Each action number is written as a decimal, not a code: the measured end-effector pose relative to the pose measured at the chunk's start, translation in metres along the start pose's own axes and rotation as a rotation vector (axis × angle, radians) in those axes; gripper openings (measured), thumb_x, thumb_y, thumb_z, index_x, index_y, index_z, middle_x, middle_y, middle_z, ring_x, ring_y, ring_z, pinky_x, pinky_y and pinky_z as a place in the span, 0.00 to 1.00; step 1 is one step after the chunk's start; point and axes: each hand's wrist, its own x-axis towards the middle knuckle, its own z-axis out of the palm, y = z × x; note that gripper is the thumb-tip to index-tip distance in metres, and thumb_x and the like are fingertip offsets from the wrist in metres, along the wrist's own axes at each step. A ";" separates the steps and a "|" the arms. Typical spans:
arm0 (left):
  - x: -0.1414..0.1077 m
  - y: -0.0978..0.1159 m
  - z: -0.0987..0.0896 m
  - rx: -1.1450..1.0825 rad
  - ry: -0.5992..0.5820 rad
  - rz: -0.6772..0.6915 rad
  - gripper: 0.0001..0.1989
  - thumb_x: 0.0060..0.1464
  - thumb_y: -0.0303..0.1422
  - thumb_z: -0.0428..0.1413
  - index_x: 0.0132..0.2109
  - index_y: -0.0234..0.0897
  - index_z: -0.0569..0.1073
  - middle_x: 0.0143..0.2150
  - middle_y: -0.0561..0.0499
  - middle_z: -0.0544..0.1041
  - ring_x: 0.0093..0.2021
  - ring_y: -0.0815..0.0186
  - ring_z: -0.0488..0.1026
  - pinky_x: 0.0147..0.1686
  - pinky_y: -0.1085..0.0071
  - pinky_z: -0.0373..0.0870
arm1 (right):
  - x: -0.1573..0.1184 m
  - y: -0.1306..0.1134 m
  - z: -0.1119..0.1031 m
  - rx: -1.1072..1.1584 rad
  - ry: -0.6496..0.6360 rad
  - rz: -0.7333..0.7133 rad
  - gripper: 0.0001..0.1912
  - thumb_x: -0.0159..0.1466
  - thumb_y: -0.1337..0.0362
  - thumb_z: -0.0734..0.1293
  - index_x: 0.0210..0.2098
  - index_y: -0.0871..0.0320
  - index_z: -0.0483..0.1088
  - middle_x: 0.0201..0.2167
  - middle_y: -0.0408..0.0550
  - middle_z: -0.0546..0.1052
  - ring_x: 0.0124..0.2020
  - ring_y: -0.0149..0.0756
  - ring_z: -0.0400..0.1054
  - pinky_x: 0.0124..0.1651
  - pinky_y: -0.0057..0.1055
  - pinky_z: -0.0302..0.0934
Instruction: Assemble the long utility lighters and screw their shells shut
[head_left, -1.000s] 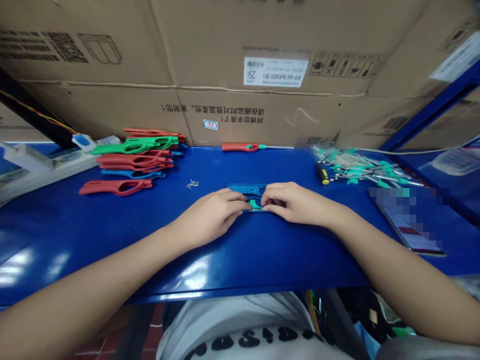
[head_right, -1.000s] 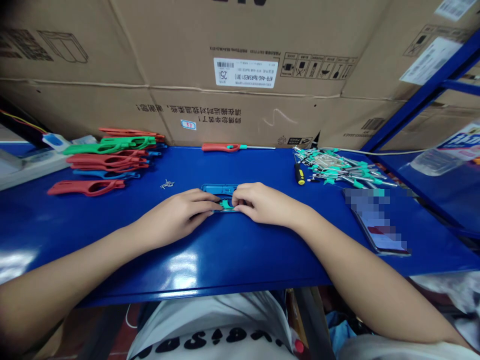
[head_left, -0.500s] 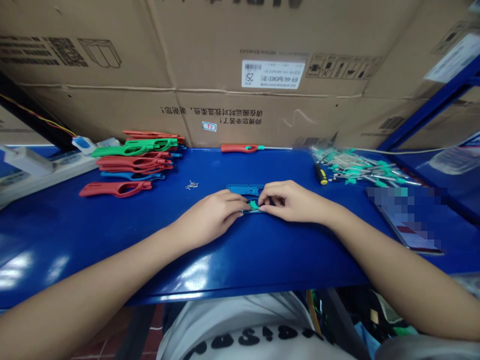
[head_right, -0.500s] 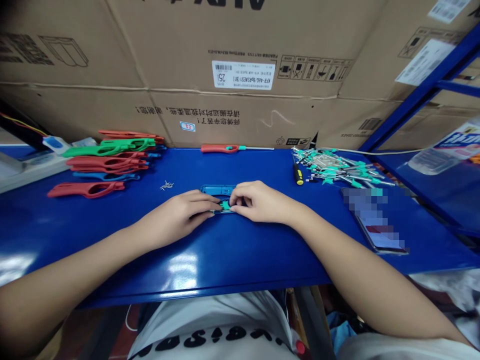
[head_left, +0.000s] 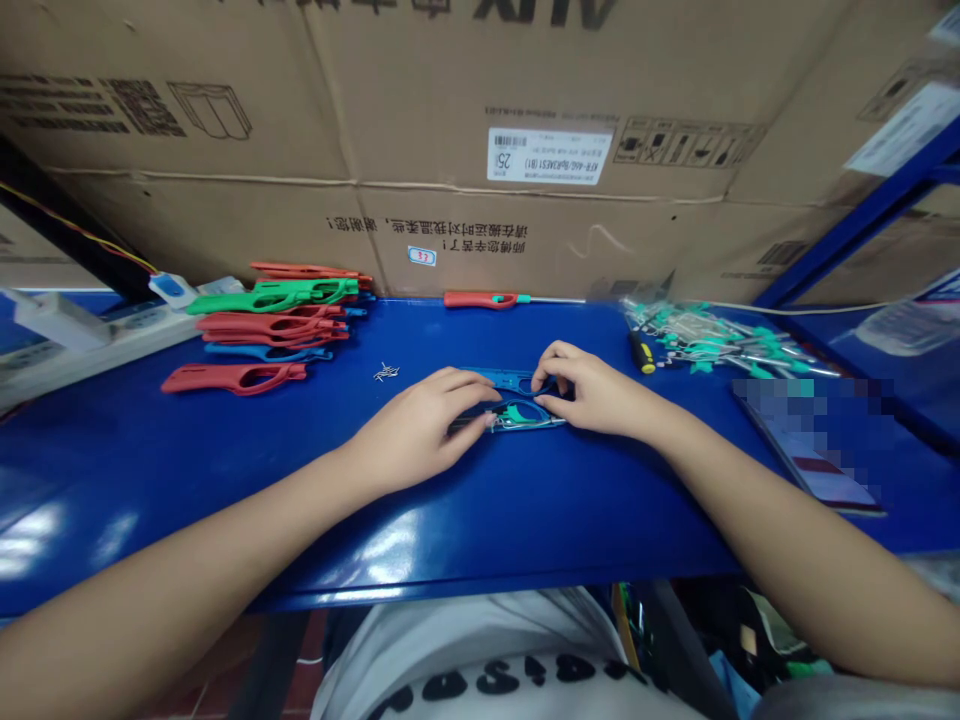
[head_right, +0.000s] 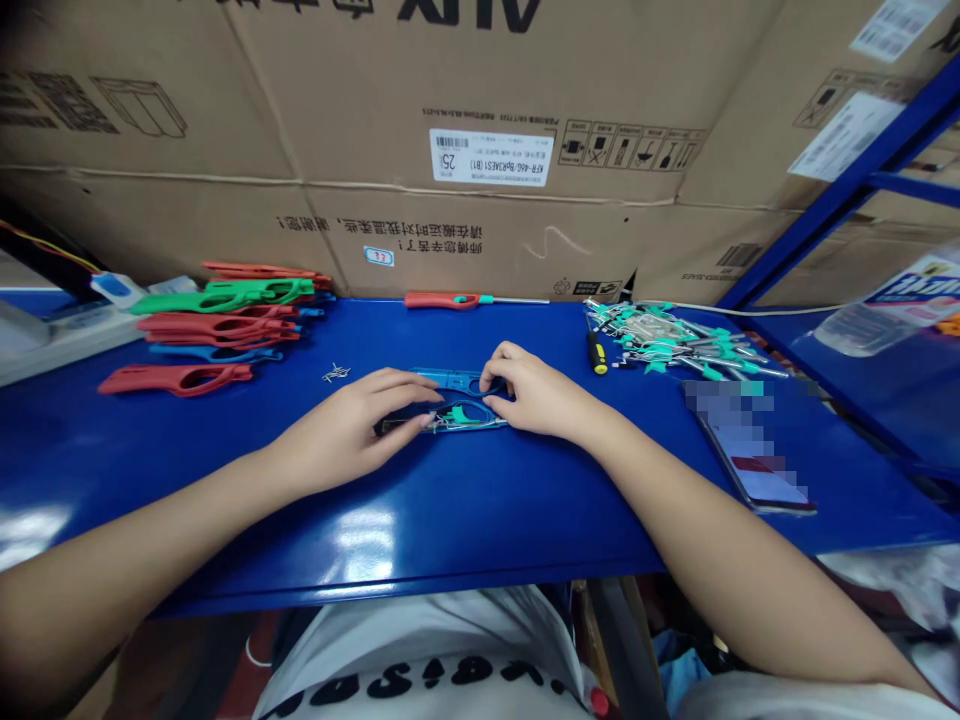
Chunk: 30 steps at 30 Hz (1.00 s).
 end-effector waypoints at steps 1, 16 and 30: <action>0.001 -0.002 -0.002 0.022 0.021 -0.002 0.14 0.67 0.33 0.51 0.55 0.38 0.75 0.54 0.43 0.77 0.55 0.57 0.73 0.57 0.56 0.71 | 0.001 0.000 0.001 0.000 0.019 0.010 0.04 0.63 0.65 0.68 0.37 0.58 0.73 0.41 0.50 0.69 0.35 0.33 0.65 0.38 0.30 0.61; 0.004 -0.012 -0.021 0.151 -0.029 0.013 0.15 0.63 0.34 0.58 0.55 0.38 0.76 0.52 0.46 0.79 0.52 0.56 0.75 0.52 0.58 0.73 | 0.008 -0.020 0.010 0.611 0.031 0.291 0.12 0.62 0.55 0.67 0.34 0.59 0.71 0.27 0.44 0.73 0.26 0.30 0.64 0.29 0.28 0.57; 0.003 -0.008 -0.021 0.001 -0.081 -0.217 0.06 0.58 0.37 0.62 0.40 0.39 0.78 0.38 0.52 0.78 0.36 0.65 0.73 0.35 0.70 0.67 | 0.016 -0.016 0.004 0.753 0.346 0.582 0.08 0.69 0.65 0.61 0.33 0.57 0.64 0.25 0.39 0.65 0.18 0.24 0.56 0.19 0.23 0.49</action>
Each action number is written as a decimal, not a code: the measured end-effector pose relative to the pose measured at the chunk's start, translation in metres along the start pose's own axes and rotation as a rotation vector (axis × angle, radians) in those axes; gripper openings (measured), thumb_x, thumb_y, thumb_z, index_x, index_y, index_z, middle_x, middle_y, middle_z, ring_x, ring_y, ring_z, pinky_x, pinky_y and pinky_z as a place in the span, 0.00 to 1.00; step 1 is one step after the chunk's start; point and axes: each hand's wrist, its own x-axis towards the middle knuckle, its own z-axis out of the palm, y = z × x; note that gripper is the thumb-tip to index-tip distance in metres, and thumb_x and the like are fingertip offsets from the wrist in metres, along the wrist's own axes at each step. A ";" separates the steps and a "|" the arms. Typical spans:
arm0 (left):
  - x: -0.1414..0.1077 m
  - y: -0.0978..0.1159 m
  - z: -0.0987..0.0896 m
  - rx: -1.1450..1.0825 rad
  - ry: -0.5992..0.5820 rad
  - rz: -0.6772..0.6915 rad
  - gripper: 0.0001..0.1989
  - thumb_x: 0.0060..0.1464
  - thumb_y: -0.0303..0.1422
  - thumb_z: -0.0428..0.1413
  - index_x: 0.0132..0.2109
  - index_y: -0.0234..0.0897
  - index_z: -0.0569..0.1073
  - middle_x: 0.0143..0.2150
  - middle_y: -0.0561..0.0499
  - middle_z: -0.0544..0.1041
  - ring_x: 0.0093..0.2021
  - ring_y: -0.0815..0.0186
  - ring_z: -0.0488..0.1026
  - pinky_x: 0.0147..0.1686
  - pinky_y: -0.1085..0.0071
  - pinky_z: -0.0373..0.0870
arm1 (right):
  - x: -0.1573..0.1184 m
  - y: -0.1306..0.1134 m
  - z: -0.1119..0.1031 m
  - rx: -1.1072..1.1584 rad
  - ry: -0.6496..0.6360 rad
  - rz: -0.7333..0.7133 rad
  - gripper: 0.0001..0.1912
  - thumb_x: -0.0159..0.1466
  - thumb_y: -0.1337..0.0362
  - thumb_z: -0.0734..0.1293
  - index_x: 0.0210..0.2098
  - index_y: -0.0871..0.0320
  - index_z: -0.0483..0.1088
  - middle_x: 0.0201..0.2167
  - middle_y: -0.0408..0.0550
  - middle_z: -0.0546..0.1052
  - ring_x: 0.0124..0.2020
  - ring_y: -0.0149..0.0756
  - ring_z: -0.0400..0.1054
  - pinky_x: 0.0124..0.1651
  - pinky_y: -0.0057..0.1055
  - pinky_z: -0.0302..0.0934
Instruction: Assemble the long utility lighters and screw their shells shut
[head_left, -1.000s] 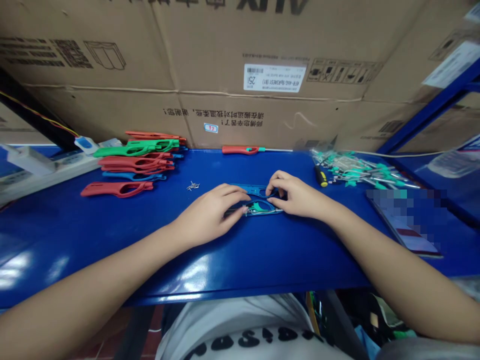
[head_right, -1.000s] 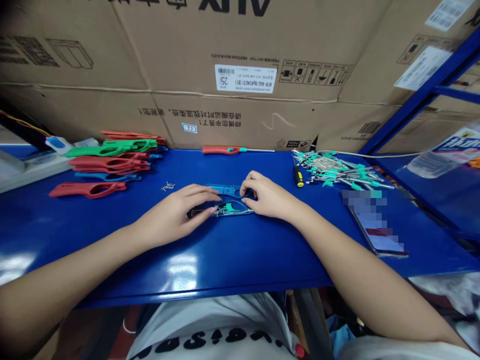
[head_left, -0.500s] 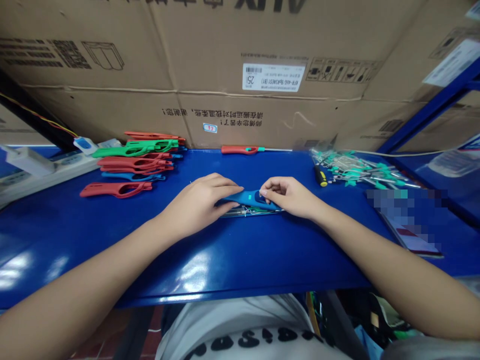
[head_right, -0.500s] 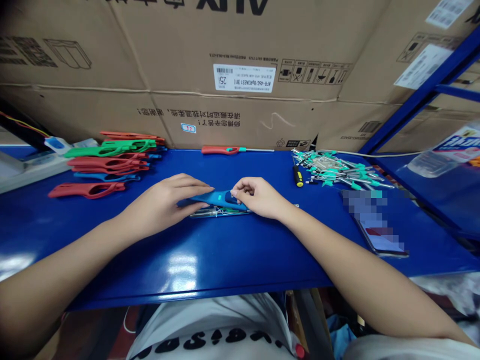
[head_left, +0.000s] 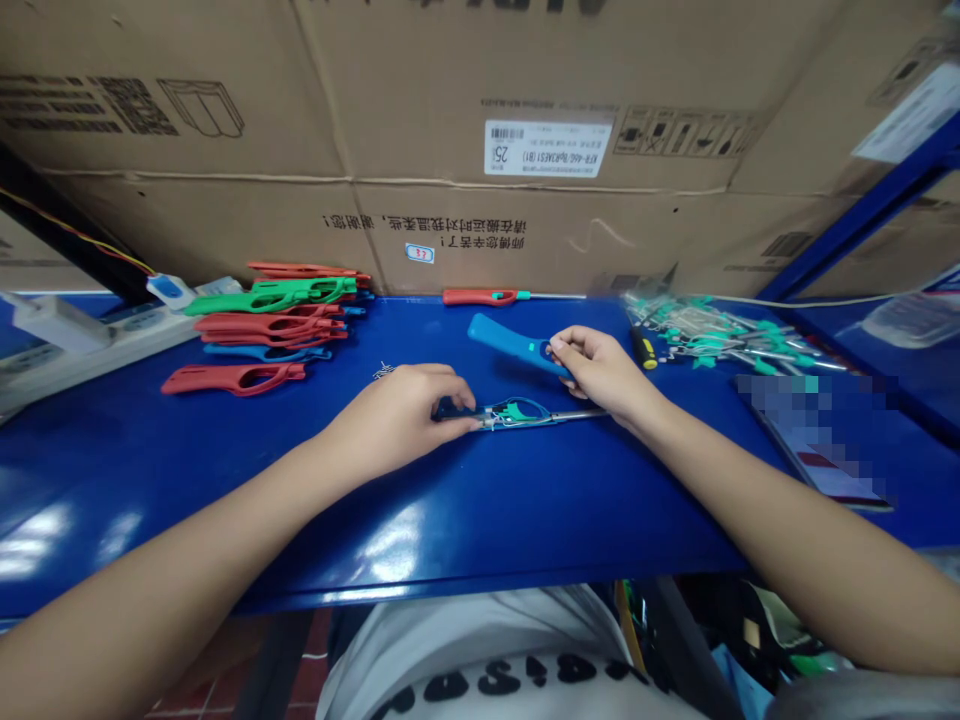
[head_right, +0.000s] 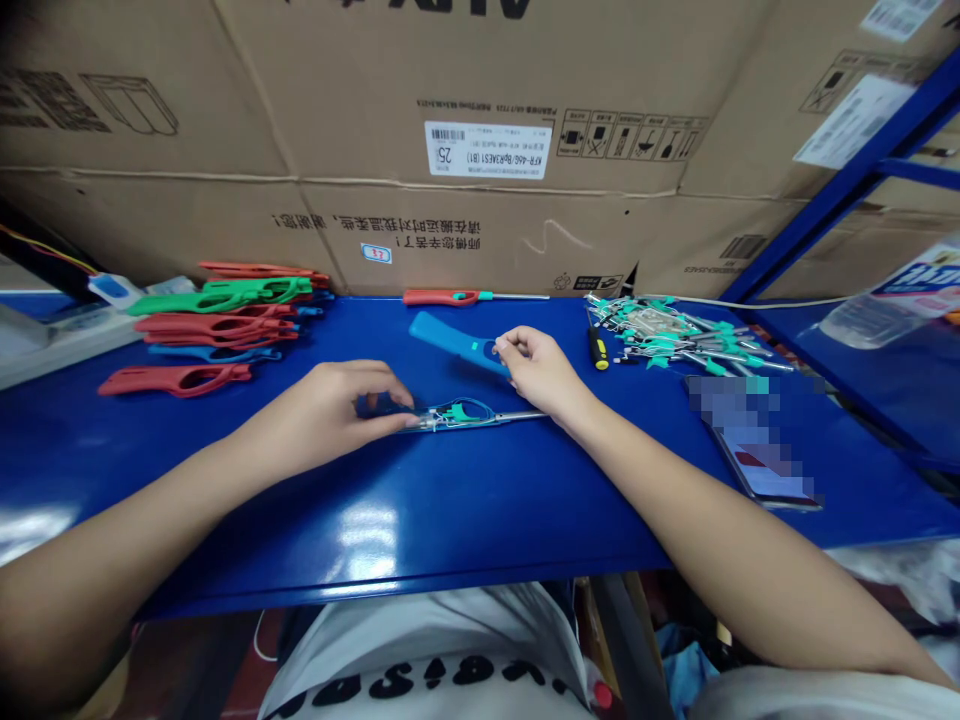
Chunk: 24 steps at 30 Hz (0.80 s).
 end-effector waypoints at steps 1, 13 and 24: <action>0.000 0.001 0.000 -0.005 -0.044 0.000 0.06 0.58 0.36 0.62 0.40 0.40 0.79 0.38 0.53 0.78 0.36 0.65 0.73 0.36 0.70 0.67 | -0.001 -0.002 0.001 0.022 0.003 0.021 0.08 0.70 0.66 0.61 0.33 0.57 0.64 0.24 0.39 0.65 0.17 0.23 0.55 0.19 0.23 0.48; 0.002 -0.002 0.006 -0.103 -0.115 -0.051 0.06 0.58 0.33 0.63 0.42 0.40 0.83 0.38 0.50 0.80 0.36 0.65 0.76 0.38 0.70 0.69 | -0.006 0.003 0.008 0.135 -0.083 0.026 0.08 0.70 0.65 0.62 0.33 0.57 0.65 0.25 0.38 0.65 0.16 0.21 0.56 0.18 0.21 0.49; -0.003 0.003 0.006 -0.003 -0.116 -0.003 0.09 0.62 0.32 0.58 0.41 0.40 0.84 0.39 0.48 0.80 0.36 0.64 0.77 0.40 0.68 0.71 | -0.005 0.007 0.010 0.142 -0.105 -0.003 0.08 0.68 0.63 0.64 0.32 0.57 0.65 0.26 0.37 0.65 0.17 0.21 0.54 0.19 0.22 0.48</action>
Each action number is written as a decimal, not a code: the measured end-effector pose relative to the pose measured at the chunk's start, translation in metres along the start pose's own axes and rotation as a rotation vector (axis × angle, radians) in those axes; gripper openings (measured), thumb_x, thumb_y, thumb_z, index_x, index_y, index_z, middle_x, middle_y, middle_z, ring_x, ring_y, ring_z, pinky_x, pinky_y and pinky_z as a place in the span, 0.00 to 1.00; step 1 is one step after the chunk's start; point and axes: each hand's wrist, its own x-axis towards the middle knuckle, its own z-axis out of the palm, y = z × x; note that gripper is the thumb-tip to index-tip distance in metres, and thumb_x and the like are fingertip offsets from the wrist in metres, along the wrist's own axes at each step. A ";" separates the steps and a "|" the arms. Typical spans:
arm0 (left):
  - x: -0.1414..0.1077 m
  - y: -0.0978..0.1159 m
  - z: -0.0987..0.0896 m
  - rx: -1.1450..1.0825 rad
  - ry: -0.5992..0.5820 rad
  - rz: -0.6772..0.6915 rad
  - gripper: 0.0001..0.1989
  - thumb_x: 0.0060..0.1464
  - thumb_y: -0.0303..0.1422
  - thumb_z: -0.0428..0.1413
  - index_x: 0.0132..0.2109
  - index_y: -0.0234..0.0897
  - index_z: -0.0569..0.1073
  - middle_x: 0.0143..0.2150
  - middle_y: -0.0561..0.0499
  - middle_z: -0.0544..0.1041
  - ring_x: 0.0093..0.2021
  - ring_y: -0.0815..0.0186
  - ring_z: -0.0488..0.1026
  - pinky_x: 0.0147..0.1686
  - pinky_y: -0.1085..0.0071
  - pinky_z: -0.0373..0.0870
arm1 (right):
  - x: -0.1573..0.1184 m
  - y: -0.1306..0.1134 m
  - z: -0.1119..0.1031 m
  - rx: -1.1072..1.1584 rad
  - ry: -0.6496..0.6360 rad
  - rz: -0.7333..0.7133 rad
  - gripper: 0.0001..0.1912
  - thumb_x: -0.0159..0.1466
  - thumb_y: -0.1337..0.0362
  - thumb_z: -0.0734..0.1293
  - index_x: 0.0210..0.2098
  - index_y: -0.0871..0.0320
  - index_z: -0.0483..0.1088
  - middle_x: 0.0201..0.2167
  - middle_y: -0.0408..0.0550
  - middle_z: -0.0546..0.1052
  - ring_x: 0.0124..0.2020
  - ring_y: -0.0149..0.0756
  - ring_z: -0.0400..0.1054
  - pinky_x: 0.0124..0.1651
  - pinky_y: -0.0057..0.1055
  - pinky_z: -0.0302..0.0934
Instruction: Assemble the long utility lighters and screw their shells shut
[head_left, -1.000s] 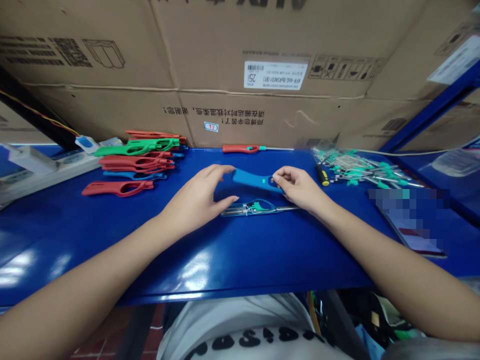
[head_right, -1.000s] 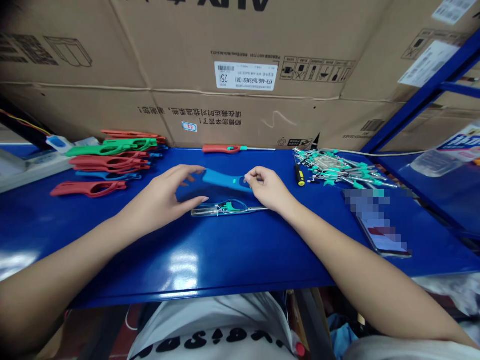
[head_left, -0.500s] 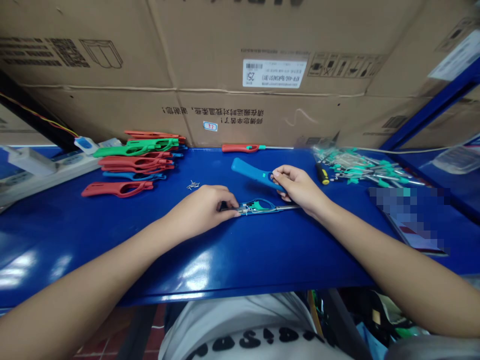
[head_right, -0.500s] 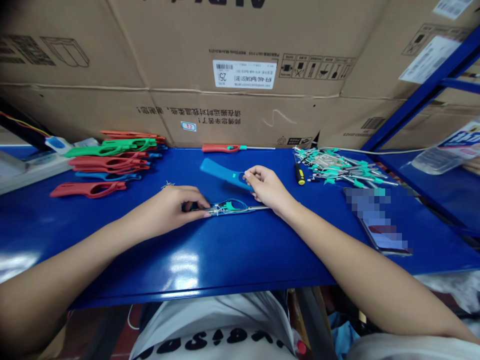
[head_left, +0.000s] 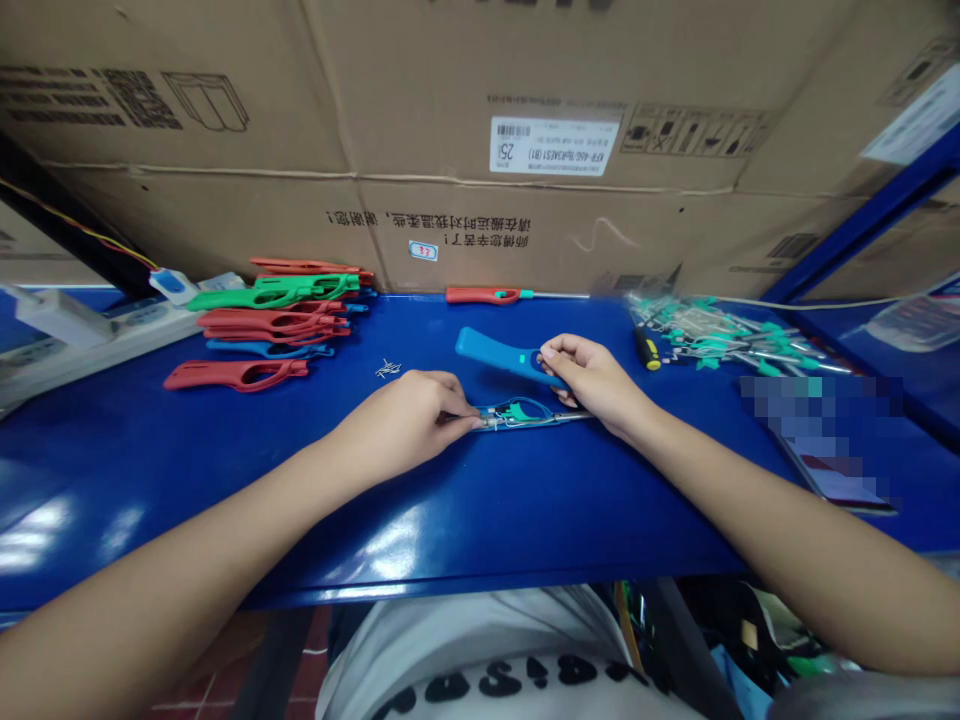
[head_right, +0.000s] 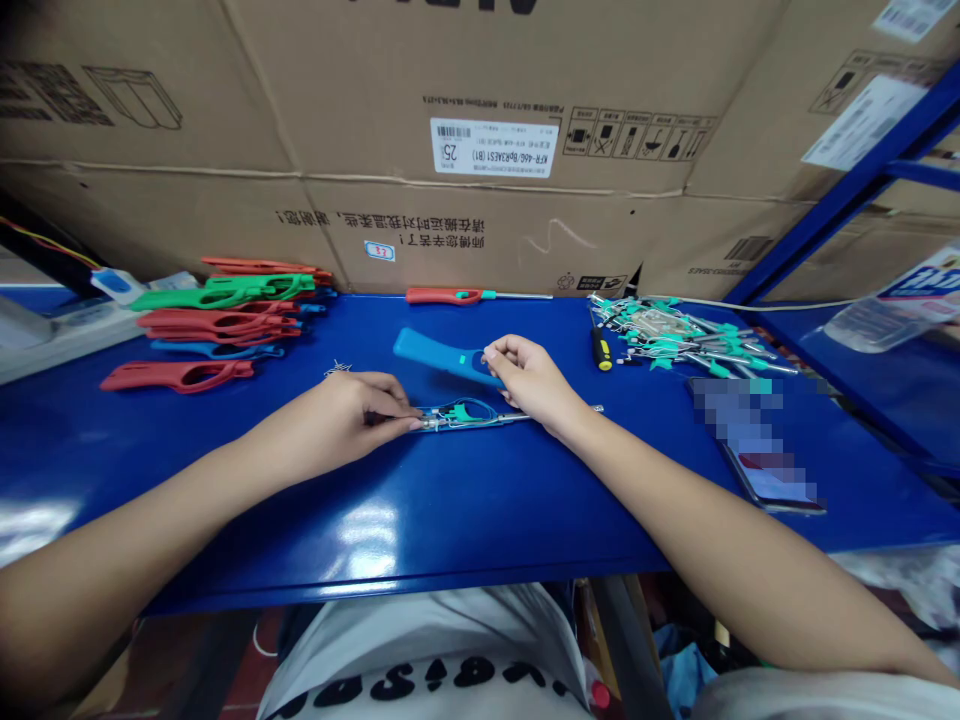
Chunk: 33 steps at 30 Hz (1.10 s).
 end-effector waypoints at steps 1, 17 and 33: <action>0.000 -0.001 0.001 -0.003 0.003 -0.001 0.08 0.62 0.32 0.58 0.41 0.40 0.84 0.39 0.48 0.80 0.37 0.64 0.77 0.40 0.68 0.71 | 0.000 0.000 0.000 -0.001 0.000 -0.005 0.08 0.68 0.62 0.64 0.32 0.57 0.65 0.26 0.37 0.65 0.17 0.21 0.54 0.19 0.23 0.48; 0.000 -0.001 0.002 0.036 0.010 -0.021 0.08 0.61 0.34 0.59 0.44 0.40 0.83 0.39 0.49 0.81 0.37 0.63 0.78 0.38 0.68 0.70 | 0.000 0.004 0.001 -0.031 -0.020 -0.041 0.12 0.64 0.55 0.67 0.32 0.56 0.64 0.25 0.37 0.65 0.18 0.23 0.54 0.20 0.25 0.48; 0.001 0.002 -0.012 0.192 0.359 0.185 0.19 0.63 0.36 0.57 0.59 0.38 0.72 0.57 0.43 0.74 0.57 0.55 0.69 0.58 0.56 0.66 | -0.006 -0.003 0.001 -0.082 -0.060 -0.079 0.09 0.65 0.58 0.67 0.32 0.55 0.66 0.23 0.38 0.65 0.15 0.23 0.52 0.17 0.25 0.46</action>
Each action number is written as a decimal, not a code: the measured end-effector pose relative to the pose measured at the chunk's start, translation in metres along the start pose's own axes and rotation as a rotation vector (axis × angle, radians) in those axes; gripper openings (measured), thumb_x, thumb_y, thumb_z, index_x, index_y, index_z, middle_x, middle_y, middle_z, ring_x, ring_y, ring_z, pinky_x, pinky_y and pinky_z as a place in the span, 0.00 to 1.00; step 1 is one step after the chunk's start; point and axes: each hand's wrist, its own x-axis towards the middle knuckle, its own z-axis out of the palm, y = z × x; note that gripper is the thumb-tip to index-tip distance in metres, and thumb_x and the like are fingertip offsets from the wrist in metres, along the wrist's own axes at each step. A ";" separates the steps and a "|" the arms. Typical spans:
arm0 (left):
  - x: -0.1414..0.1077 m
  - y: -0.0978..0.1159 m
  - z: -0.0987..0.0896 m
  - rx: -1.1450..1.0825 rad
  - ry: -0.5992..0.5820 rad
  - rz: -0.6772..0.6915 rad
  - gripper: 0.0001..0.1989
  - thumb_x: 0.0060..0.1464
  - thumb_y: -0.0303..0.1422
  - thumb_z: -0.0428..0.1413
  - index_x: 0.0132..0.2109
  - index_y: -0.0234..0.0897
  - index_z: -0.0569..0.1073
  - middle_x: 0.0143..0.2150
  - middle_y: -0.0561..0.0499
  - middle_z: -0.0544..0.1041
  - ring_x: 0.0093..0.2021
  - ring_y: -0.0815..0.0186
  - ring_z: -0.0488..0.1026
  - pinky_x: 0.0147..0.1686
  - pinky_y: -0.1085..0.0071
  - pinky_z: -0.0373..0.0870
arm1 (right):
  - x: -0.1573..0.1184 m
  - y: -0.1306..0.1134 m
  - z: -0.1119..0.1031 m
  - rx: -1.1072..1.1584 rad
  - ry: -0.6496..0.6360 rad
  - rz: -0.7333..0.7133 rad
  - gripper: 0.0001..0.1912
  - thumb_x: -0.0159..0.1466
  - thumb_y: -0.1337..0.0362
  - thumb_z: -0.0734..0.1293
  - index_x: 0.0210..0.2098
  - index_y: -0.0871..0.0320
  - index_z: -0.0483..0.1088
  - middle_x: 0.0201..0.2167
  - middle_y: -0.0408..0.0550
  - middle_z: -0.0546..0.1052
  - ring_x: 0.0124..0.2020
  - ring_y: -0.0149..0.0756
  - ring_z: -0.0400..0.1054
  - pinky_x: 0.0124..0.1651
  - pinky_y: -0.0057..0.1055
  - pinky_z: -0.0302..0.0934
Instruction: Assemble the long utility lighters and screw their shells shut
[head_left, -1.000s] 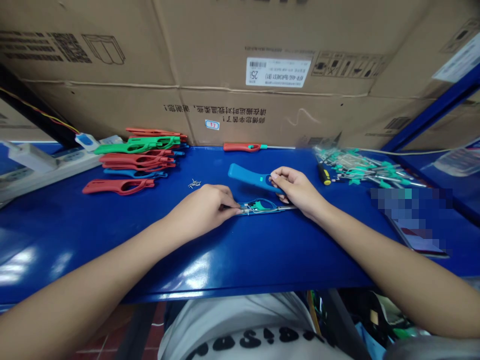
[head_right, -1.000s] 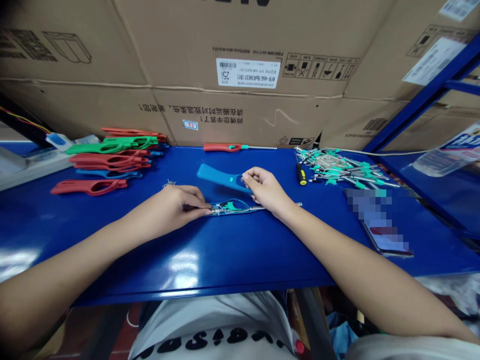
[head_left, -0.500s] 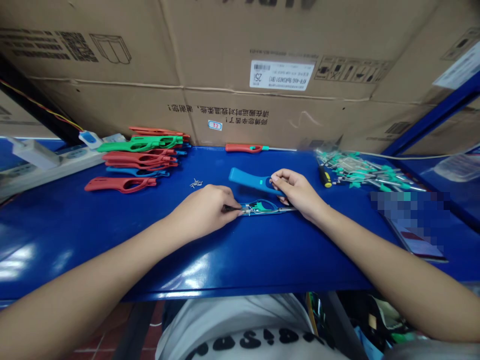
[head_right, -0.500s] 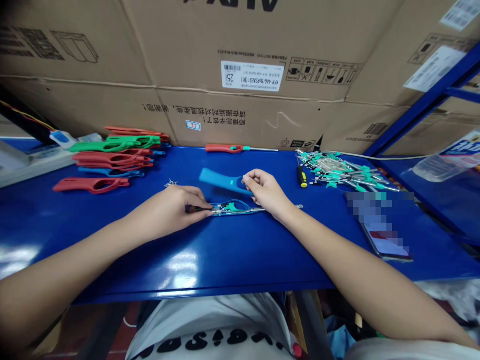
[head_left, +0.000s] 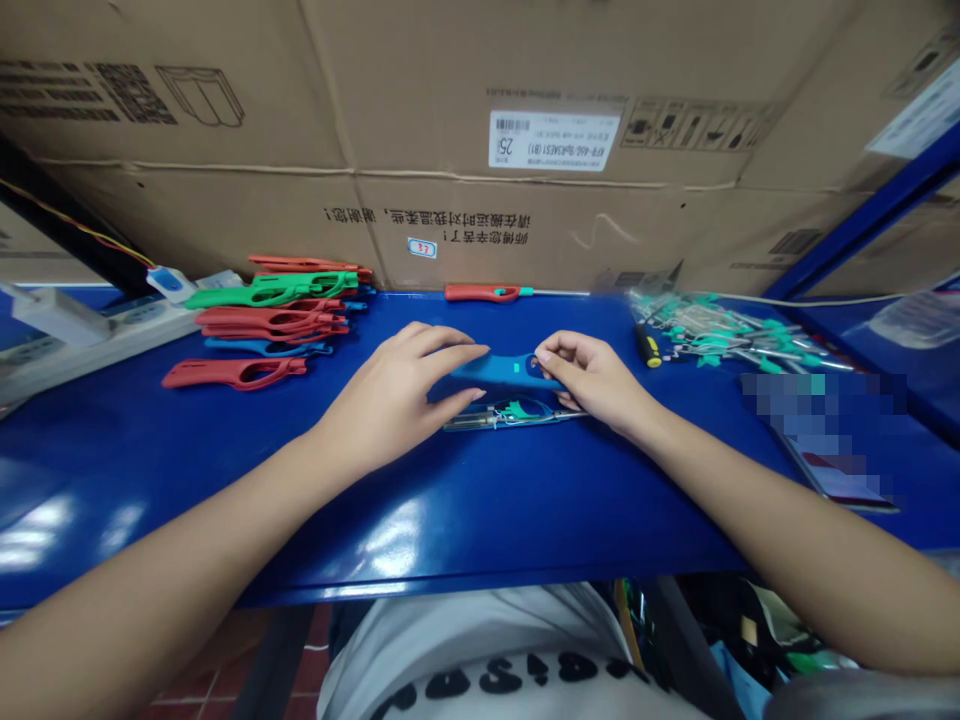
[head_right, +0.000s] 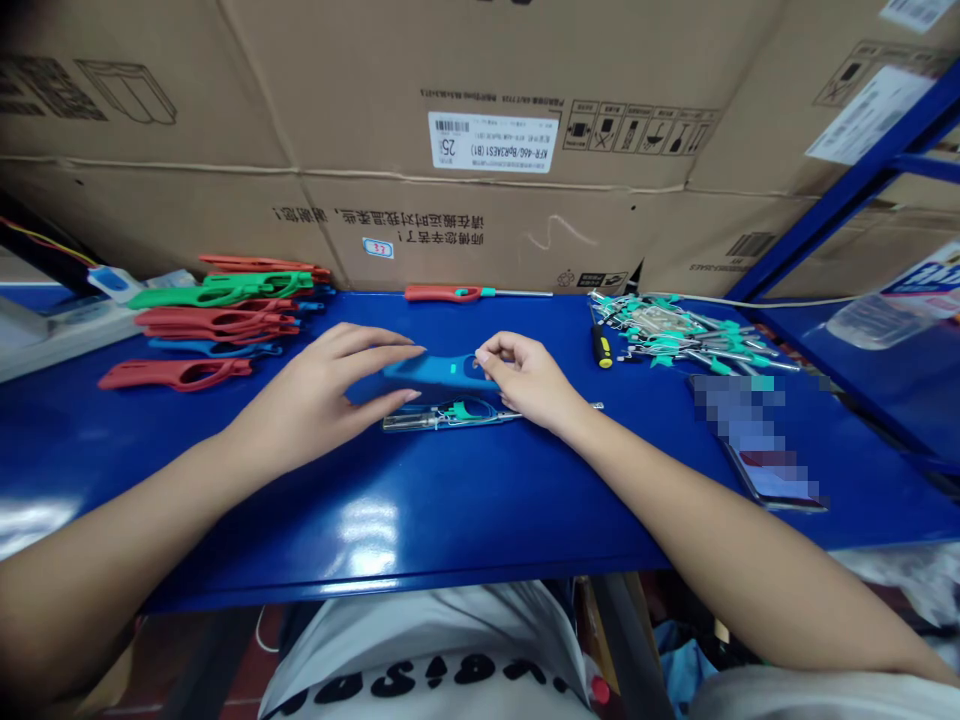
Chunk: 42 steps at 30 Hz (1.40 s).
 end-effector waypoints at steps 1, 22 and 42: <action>0.000 0.000 -0.001 -0.004 0.011 -0.006 0.19 0.63 0.36 0.57 0.60 0.38 0.71 0.58 0.43 0.73 0.58 0.55 0.69 0.58 0.57 0.66 | 0.000 0.000 -0.001 -0.010 0.011 0.001 0.09 0.65 0.58 0.66 0.32 0.55 0.66 0.23 0.38 0.65 0.15 0.23 0.53 0.17 0.25 0.46; -0.005 0.006 0.013 -0.048 -0.381 -0.104 0.08 0.62 0.35 0.59 0.44 0.41 0.83 0.41 0.50 0.80 0.38 0.64 0.78 0.36 0.71 0.69 | 0.015 0.021 -0.027 -0.907 0.063 -0.363 0.05 0.64 0.64 0.65 0.36 0.58 0.72 0.36 0.52 0.73 0.35 0.40 0.68 0.41 0.38 0.64; -0.005 0.007 0.010 -0.188 -0.258 -0.180 0.07 0.61 0.36 0.59 0.42 0.41 0.82 0.40 0.51 0.81 0.36 0.66 0.77 0.34 0.72 0.68 | -0.012 0.006 -0.001 -0.813 -0.324 -0.731 0.06 0.66 0.64 0.68 0.42 0.54 0.72 0.46 0.51 0.73 0.50 0.43 0.66 0.55 0.42 0.56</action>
